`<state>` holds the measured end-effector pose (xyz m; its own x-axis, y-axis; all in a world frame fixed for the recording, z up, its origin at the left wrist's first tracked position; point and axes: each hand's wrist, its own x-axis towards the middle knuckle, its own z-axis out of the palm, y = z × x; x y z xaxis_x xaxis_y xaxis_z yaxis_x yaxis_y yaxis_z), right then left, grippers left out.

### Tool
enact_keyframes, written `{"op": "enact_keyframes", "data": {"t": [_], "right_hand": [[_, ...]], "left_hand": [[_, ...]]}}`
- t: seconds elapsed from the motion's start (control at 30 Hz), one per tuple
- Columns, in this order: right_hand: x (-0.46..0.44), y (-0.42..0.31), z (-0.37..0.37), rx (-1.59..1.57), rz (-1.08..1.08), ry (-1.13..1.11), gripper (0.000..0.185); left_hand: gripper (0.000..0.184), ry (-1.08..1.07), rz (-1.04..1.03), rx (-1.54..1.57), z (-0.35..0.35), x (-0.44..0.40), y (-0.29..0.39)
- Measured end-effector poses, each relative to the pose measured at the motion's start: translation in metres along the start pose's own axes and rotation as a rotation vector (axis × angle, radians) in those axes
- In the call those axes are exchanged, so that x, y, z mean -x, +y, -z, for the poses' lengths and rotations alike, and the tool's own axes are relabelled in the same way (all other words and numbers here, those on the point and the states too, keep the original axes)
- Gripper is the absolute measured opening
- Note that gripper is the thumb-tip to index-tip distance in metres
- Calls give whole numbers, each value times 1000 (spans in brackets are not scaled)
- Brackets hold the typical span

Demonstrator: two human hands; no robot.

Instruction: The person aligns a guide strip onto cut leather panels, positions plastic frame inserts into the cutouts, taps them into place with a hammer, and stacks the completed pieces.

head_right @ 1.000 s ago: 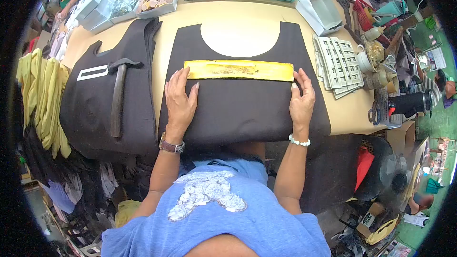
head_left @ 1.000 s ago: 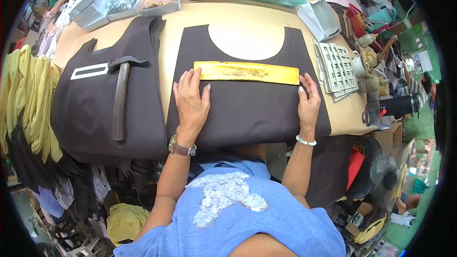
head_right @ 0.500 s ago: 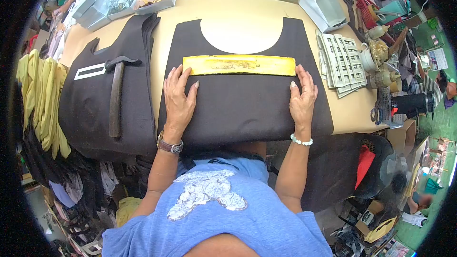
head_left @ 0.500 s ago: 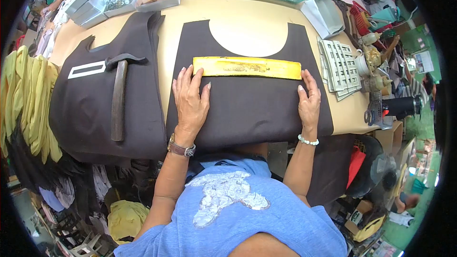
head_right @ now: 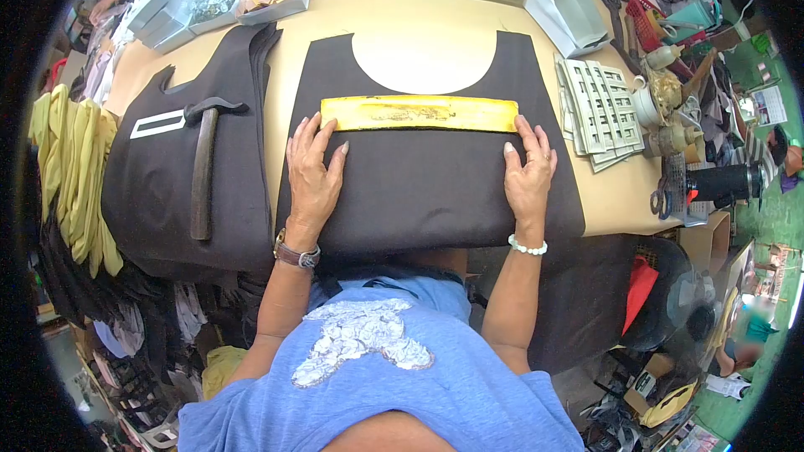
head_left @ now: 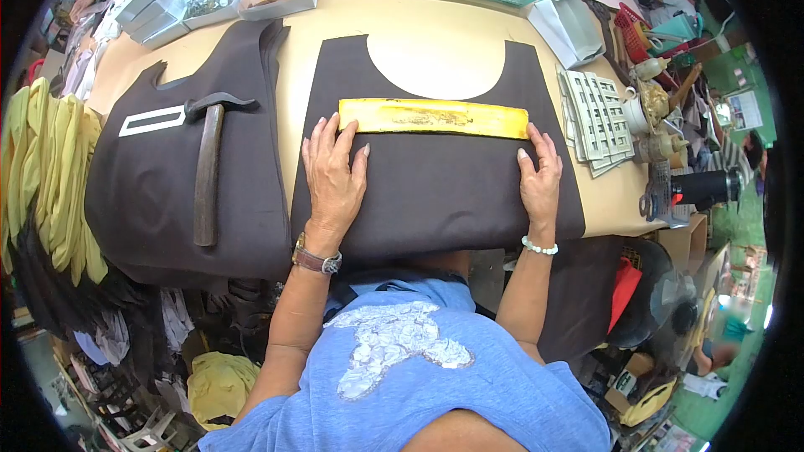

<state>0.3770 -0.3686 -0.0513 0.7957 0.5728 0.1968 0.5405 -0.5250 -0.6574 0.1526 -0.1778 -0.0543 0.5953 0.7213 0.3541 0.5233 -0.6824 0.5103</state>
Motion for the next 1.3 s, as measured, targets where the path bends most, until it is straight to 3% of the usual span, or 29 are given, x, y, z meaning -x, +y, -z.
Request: {"op": "enact_keyframes", "data": {"t": [0.27,1.3], "right_hand": [[3,-10,-3,186,47,14,35],[3,-11,-3,201,52,6,36]], "left_hand": [[39,3,16,-9,3,0,4],[34,22,9,-20,5,-1,6]]}}
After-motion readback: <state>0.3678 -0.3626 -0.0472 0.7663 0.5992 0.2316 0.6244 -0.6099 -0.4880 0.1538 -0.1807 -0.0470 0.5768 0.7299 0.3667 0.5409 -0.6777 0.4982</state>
